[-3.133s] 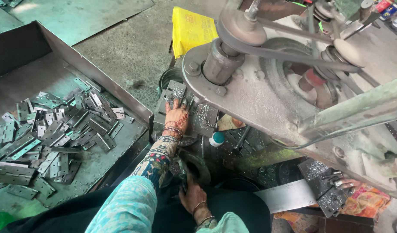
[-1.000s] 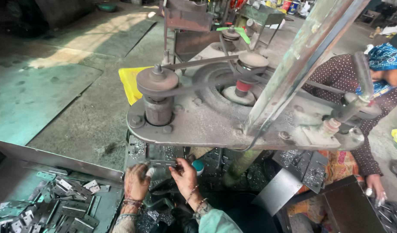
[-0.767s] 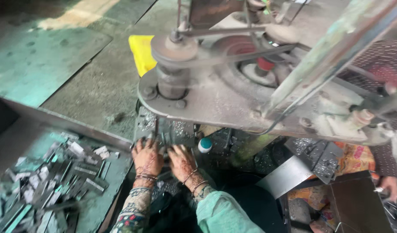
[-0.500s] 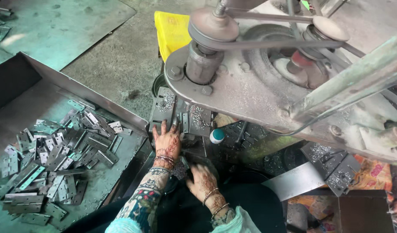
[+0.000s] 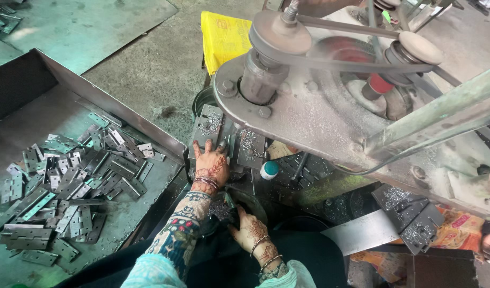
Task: The person repeatedly picks small metal brackets from a bin, places them into a press machine, and operates the lever to process them. The processed pieces are then moved aside.
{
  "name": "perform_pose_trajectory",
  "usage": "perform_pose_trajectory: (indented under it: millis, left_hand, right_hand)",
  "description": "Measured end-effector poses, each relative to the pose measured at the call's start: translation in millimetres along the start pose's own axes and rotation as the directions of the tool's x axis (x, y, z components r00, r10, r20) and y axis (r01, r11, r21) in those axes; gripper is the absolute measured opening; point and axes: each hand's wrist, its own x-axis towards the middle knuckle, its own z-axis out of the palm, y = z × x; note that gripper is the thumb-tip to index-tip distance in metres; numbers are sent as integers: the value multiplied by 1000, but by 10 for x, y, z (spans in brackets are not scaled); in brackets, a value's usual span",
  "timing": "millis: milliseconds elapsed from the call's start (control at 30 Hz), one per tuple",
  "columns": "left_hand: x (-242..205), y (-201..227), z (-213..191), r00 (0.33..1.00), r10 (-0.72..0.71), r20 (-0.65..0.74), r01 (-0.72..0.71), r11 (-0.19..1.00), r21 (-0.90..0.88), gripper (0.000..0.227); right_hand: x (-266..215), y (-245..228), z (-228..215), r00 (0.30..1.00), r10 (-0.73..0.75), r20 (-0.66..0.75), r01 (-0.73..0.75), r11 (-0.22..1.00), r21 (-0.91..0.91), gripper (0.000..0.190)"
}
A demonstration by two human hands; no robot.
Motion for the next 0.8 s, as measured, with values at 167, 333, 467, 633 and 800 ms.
perform_pose_trajectory:
  millis: [167, 333, 467, 633, 800]
  left_hand:
    - [-214, -19, -81, 999, -20, -43, 20, 1000, 11, 39]
    - [-18, 67, 31, 997, -69, -47, 70, 997, 28, 35]
    - [160, 80, 90, 998, -27, -57, 29, 999, 24, 29]
    - [257, 74, 159, 995, -20, -98, 25, 998, 53, 33]
    - [270, 1, 233, 981, -6, -194, 14, 999, 40, 29]
  right_hand:
    - [-9, -13, 14, 1000, -10, -9, 10, 1000, -1, 76]
    - [-43, -21, 20, 999, -17, -31, 17, 1000, 12, 74]
    - [-35, -11, 20, 1000, -6, -27, 6, 1000, 3, 74]
    - [92, 177, 244, 999, 0, -34, 2, 999, 38, 72]
    - [90, 350, 863, 997, 29, -77, -25, 998, 55, 85]
